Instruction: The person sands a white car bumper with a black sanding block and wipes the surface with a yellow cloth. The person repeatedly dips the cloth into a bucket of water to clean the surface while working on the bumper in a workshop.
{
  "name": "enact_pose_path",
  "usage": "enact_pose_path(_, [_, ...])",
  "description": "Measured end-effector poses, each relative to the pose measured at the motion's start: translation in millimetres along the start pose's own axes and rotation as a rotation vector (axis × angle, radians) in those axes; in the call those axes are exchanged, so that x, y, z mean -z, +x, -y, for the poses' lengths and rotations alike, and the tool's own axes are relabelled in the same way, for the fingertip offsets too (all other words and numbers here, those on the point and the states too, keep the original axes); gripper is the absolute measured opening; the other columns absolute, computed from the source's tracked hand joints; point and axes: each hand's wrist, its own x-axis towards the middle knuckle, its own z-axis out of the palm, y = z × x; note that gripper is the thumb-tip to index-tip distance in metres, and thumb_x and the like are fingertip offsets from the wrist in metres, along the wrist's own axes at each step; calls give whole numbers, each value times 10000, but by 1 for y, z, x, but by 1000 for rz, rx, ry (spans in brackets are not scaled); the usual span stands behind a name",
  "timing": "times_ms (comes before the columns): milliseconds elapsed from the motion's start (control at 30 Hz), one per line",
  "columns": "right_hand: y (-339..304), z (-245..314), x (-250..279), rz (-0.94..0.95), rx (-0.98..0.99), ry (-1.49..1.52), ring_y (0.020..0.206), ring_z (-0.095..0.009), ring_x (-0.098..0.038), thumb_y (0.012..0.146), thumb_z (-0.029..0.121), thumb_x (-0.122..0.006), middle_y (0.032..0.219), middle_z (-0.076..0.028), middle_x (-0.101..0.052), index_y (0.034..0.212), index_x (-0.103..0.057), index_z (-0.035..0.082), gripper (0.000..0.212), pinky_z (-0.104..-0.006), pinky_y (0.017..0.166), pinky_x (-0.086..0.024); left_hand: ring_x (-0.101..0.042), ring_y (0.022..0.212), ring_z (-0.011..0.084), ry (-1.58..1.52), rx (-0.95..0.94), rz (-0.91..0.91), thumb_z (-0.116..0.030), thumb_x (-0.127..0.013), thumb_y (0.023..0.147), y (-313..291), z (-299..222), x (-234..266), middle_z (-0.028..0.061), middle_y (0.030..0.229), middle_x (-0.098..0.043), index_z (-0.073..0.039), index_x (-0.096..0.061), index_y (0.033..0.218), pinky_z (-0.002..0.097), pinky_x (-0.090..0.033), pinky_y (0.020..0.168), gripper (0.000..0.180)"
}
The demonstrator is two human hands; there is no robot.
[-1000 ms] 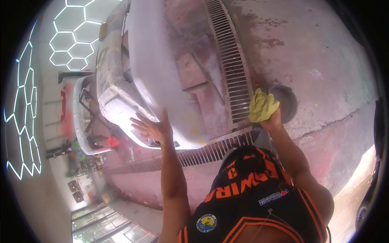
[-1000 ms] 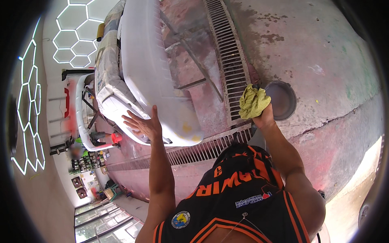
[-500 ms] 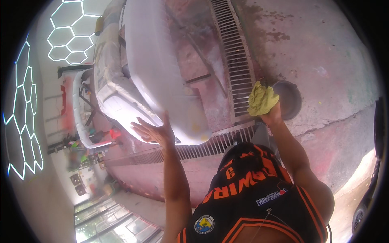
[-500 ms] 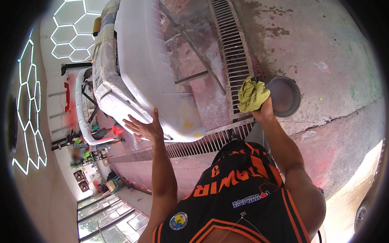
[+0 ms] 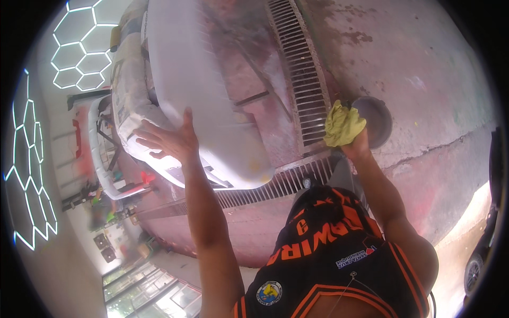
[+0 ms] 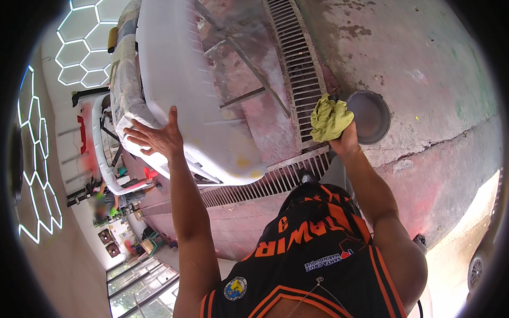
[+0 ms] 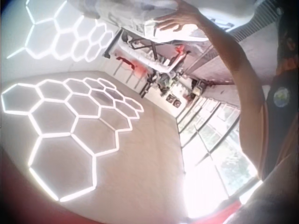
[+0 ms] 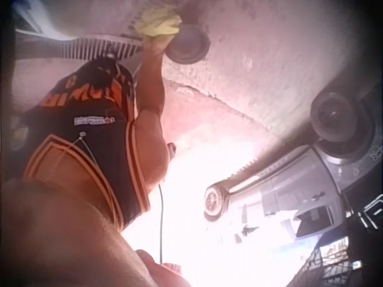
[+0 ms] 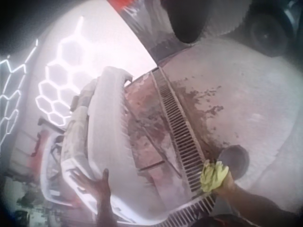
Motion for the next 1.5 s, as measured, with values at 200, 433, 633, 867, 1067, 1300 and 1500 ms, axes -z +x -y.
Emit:
enact_pose_path(200, [-6, 6, -3, -9, 2, 45, 1205, -315, -623, 1093, 413, -435, 1293, -109, -658, 1357, -598, 74, 460, -477, 1044, -495, 6, 1601, 480, 17, 38, 51, -730, -834, 683, -10, 8, 0, 266, 1735, -21, -94, -175, 1667, 822, -91, 1135, 1344])
enact_pose_path(433, [3, 4, -5, 62, 13, 10, 1177, -319, -631, 1092, 432, -443, 1283, -106, -662, 1363, -593, 69, 477, -481, 1013, -507, -12, 1598, 481, 6, 66, 83, -864, -768, 636, -62, 50, -10, 235, 1743, -18, -85, -211, 1656, 829, -99, 1133, 1399])
enact_pose_path(633, [4, 2, -12, 2, -5, 19, 1177, -320, -628, 1092, 438, -447, 1286, -106, -658, 1371, -589, 73, 480, -484, 1006, -507, 35, 1592, 498, -78, 161, 171, -823, -778, 680, -87, 61, -6, 269, 1732, 10, -66, -168, 1667, 817, -58, 1149, 1386])
enact_pose_path(867, [-3, 2, -21, -15, -32, -15, 1214, -319, -620, 1096, 438, -439, 1310, -100, -652, 1374, -589, 87, 472, -491, 1038, -500, 30, 1600, 478, -140, 177, 130, -793, -811, 673, -53, 43, -2, 264, 1734, 0, -73, -199, 1664, 814, -82, 1151, 1370])
enact_pose_path(1067, [-5, -2, -21, -5, -6, -3, 1224, -320, -618, 1101, 436, -427, 1317, -100, -648, 1378, -583, 85, 473, -497, 1047, -500, 31, 1601, 472, -157, 190, 165, -778, -825, 671, -70, 52, -6, 255, 1735, 15, -84, -195, 1665, 820, -92, 1149, 1367])
enact_pose_path(1300, [-11, -12, -20, -4, 44, -134, 1205, -296, -641, 1097, 357, -466, 1330, -110, -642, 1401, -555, 63, 432, -467, 1053, -520, 3, 1590, 502, -89, 110, 251, -661, -892, 685, -128, 59, 10, 254, 1731, -23, -103, -174, 1664, 812, -160, 1145, 1336])
enact_pose_path(1500, [-42, -82, -120, 85, 211, -929, 1141, -154, -637, 1088, 177, -578, 1280, -86, -669, 1444, -534, 9, 396, -304, 1007, -502, -337, 1511, 430, -1396, 323, 766, -590, -802, 859, -200, 15, 60, 233, 1694, -187, -163, -96, 1682, 564, -401, 1160, 1165])
